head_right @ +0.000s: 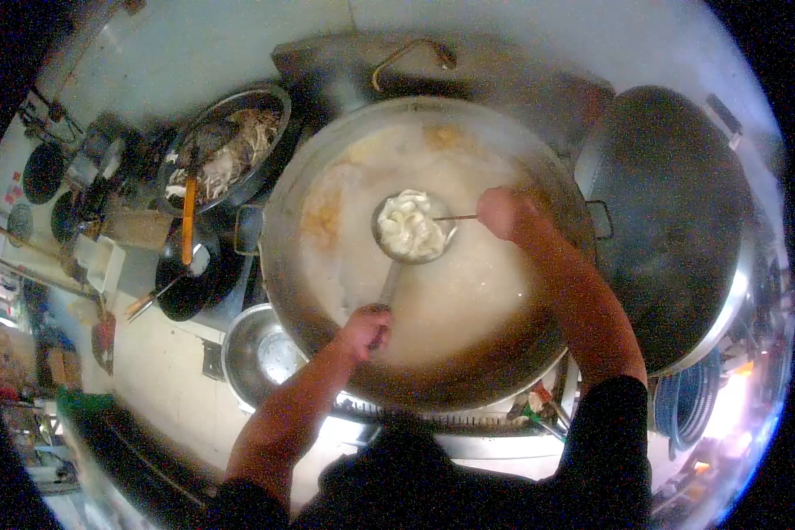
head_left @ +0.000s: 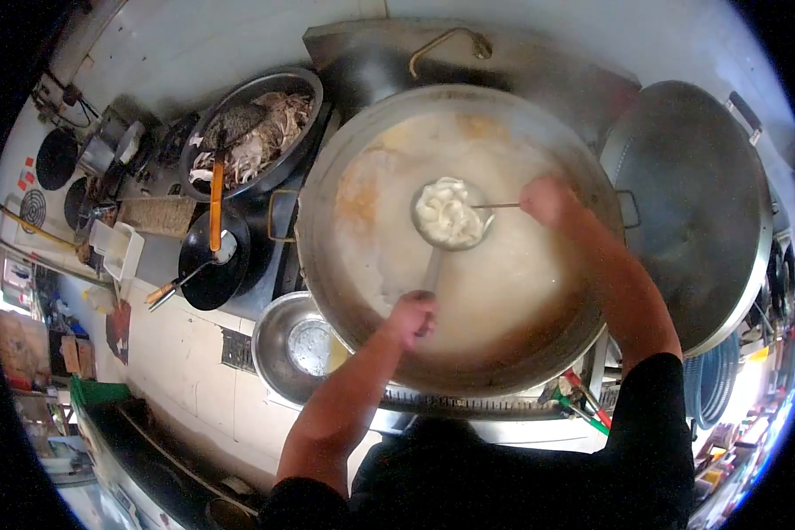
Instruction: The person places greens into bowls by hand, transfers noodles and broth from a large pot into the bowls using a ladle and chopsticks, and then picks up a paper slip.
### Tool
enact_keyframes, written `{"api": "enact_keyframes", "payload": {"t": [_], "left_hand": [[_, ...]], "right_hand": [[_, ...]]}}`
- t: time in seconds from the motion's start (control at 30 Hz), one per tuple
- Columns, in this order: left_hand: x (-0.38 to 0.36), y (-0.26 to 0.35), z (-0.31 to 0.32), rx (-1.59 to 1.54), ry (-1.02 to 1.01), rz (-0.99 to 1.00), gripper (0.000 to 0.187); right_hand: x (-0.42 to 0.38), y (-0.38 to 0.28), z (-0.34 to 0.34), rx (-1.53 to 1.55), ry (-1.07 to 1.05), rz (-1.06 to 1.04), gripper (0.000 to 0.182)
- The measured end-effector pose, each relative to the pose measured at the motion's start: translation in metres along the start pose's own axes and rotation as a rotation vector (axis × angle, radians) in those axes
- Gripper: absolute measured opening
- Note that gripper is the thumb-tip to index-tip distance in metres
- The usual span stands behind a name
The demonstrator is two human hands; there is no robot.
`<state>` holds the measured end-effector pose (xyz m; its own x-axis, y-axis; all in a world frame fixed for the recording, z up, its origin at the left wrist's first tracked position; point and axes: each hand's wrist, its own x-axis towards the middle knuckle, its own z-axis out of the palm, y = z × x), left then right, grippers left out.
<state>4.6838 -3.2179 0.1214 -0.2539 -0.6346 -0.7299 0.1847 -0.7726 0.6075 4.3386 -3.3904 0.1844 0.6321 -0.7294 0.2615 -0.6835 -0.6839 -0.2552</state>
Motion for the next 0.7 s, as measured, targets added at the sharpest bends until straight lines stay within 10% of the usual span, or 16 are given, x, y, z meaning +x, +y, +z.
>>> {"api": "enact_keyframes", "payload": {"t": [0.23,0.7], "left_hand": [[-0.023,0.018,0.017,0.034,-0.048,0.042,0.026],[-0.229,0.007,-0.01,-0.153,-0.18,0.097,0.028]], "right_hand": [[-0.015,-0.067,-0.102,-0.008,-0.099,0.542,0.02],[-0.037,-0.251,-0.122,-0.107,-0.03,0.394,0.014]]}}
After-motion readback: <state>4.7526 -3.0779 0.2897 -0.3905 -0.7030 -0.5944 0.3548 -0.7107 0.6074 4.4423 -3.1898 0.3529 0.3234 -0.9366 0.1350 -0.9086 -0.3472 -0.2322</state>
